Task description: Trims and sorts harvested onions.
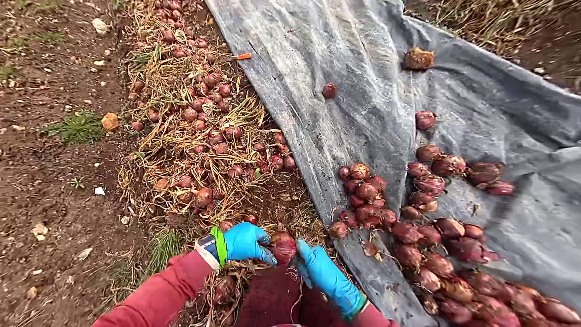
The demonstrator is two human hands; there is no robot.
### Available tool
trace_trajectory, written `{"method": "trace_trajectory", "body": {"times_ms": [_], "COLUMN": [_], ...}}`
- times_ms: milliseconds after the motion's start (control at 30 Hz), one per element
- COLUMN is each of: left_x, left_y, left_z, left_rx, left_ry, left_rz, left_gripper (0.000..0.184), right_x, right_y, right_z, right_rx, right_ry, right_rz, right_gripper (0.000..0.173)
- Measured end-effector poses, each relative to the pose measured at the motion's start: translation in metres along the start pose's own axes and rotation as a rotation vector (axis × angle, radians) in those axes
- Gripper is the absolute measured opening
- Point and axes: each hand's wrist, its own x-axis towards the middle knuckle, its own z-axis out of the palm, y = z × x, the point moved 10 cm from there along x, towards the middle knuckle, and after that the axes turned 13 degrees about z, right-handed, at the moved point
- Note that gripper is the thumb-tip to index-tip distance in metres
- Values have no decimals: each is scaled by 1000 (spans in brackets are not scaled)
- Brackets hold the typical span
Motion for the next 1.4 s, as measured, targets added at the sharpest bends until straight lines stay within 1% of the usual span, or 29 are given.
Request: {"method": "trace_trajectory", "body": {"times_ms": [33,100,167,200,233,300,333,367,433,467,500,567,600,667,733,767,800,833,867,900,933,967,1033,1067,1100,1167,1267,1333,1400], "left_x": [-7,-18,-29,-36,-43,-54,-55,-51,-33,-26,-20,-14,-14,-41,-108,-152,-198,-242,-276,-292,-285,-256,-164,-113,-65,-1,20,26,27], "left_y": [3,19,23,16,9,13,29,52,103,123,135,130,113,56,-28,-75,-122,-163,-190,-202,-206,-204,-196,-192,-193,-203,-221,-222,-219], "left_z": [4,12,14,10,4,4,14,32,87,113,130,119,94,28,-31,-55,-72,-78,-71,-57,-42,-25,41,82,116,161,170,174,181], "left_rx": [-9,-77,-167,-175,-159,-123,-77,32,290,377,419,440,448,363,236,241,302,384,416,382,311,216,-180,-458,-647,-703,-590,-595,-590], "left_ry": [15,72,200,290,386,483,451,346,18,-110,-172,-122,-41,199,471,569,621,609,566,544,572,625,736,767,765,723,717,645,611], "left_rz": [7,55,93,89,75,43,40,43,64,102,134,121,71,-72,-236,-374,-563,-786,-985,-1103,-1098,-1025,-836,-756,-736,-845,-1064,-1098,-1109], "left_gripper": [52,44,33,33,35,40,41,42,45,46,46,46,45,45,45,44,44,41,45,55,62,57,36,38,44,57,80,95,100], "right_x": [-11,-33,-62,-77,-88,-94,-93,-94,-103,-111,-120,-137,-143,-152,-152,-148,-141,-132,-121,-108,-91,-73,-44,-32,-21,-9,4,10,13], "right_y": [7,14,22,27,33,55,69,82,88,86,86,90,93,104,120,125,128,131,134,136,137,136,129,124,115,99,88,93,106], "right_z": [5,14,24,26,25,18,19,25,35,35,33,14,-5,-54,-95,-108,-115,-117,-115,-111,-106,-100,-90,-84,-79,-70,-68,-73,-73], "right_rx": [16,149,359,435,462,334,189,30,-163,-166,-116,113,286,583,645,625,591,553,518,482,447,421,357,331,313,300,286,268,291], "right_ry": [-35,-104,-219,-241,-204,-26,24,25,8,30,77,217,296,484,612,642,647,634,604,568,525,490,438,418,398,354,314,301,295], "right_rz": [9,-44,-121,-152,-165,-124,-81,-54,-78,-94,-108,-181,-235,-286,-247,-216,-172,-124,-73,-20,29,60,121,144,154,160,188,219,250], "right_gripper": [75,76,74,74,75,81,85,92,99,99,97,95,92,90,88,87,86,85,86,87,88,90,92,92,91,91,87,84,85]}}
